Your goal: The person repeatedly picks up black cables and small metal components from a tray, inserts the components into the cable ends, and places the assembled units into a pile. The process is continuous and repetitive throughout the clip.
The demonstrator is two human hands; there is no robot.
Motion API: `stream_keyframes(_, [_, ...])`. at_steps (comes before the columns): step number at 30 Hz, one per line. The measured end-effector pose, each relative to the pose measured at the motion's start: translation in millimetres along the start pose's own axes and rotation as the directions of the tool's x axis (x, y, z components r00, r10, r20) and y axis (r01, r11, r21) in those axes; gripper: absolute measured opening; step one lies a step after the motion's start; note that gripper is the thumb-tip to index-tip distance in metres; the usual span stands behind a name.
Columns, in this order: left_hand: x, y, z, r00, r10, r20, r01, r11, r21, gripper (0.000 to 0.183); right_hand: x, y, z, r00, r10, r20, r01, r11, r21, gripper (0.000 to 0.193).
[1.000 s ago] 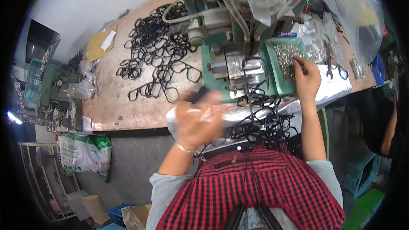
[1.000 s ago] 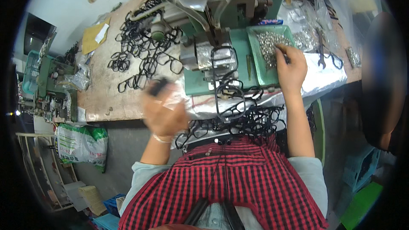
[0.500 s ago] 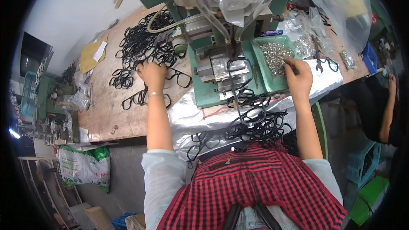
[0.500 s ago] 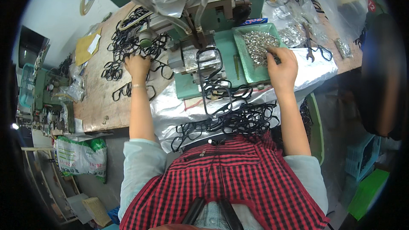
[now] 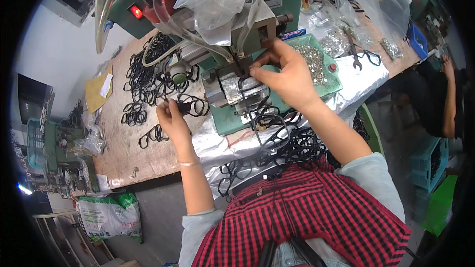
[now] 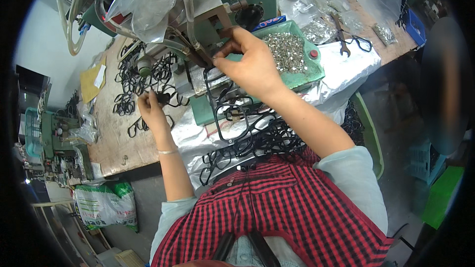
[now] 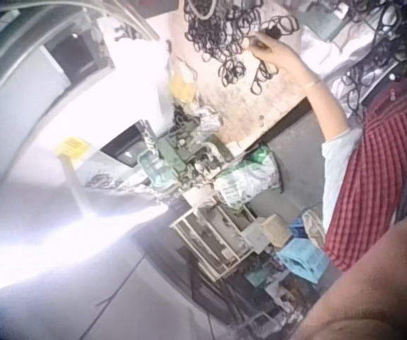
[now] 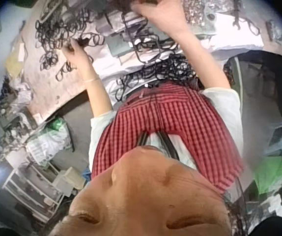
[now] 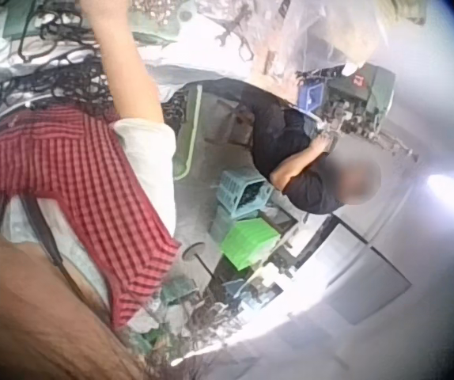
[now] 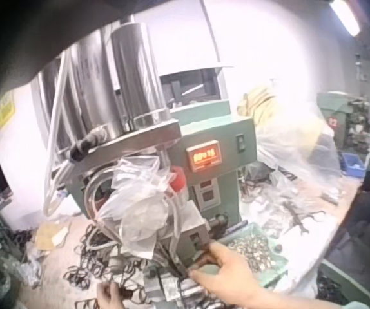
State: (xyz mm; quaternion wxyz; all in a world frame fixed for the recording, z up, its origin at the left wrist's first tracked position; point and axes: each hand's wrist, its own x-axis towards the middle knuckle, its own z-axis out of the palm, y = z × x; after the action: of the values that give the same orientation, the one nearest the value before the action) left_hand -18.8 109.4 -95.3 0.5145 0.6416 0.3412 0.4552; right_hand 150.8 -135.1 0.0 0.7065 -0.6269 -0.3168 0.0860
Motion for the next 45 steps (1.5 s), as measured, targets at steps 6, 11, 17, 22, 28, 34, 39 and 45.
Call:
stream_keyframes(6, [-17, 43, 13, 0.995, 0.094, -0.034, -0.099, 0.969, -0.225, 0.017, -7, 8, 2, 0.997, 0.010, -0.077, -0.011, 1.000, -0.018, 0.051])
stream_keyframes(11, [-29, 128, 10, 0.875, 0.464, -0.134, -0.476, 0.779, -0.409, 0.016, -2, -2, 14, 0.995, 0.100, -0.008, -0.096, 0.973, 0.208, 0.057])
stream_keyframes(17, [-64, 164, 2, 0.645, 0.761, -0.067, -0.706, 0.559, -0.434, 0.009, -9, -19, 16, 0.995, 0.102, 0.017, -0.103, 0.984, 0.145, 0.055])
stream_keyframes(22, [-75, 122, 42, 0.384, 0.856, 0.345, -0.782, 0.501, -0.371, 0.026, -9, 16, -42, 0.989, -0.143, -0.020, 0.104, 0.801, -0.590, 0.032])
stream_keyframes(28, [-72, 118, 67, 0.077, 0.868, 0.491, -0.940, 0.228, -0.254, 0.030, -29, 86, -98, 0.958, -0.282, -0.052, 0.071, 0.408, -0.910, 0.021])
stream_keyframes(34, [-71, 113, 66, 0.038, 0.863, 0.505, -0.945, 0.196, -0.263, 0.024, -40, 72, -89, 0.868, -0.475, -0.147, 0.136, 0.512, -0.848, 0.014])
stream_keyframes(39, [-74, 112, 67, 0.047, 0.859, 0.509, -0.939, 0.212, -0.270, 0.026, -65, 101, -72, 0.726, -0.612, -0.312, 0.184, 0.611, -0.770, 0.015])
stream_keyframes(45, [-81, 104, 64, 0.139, 0.878, 0.458, -0.928, 0.277, -0.250, 0.035, -57, 83, -69, 0.799, -0.507, -0.322, 0.075, 0.616, -0.784, 0.013])
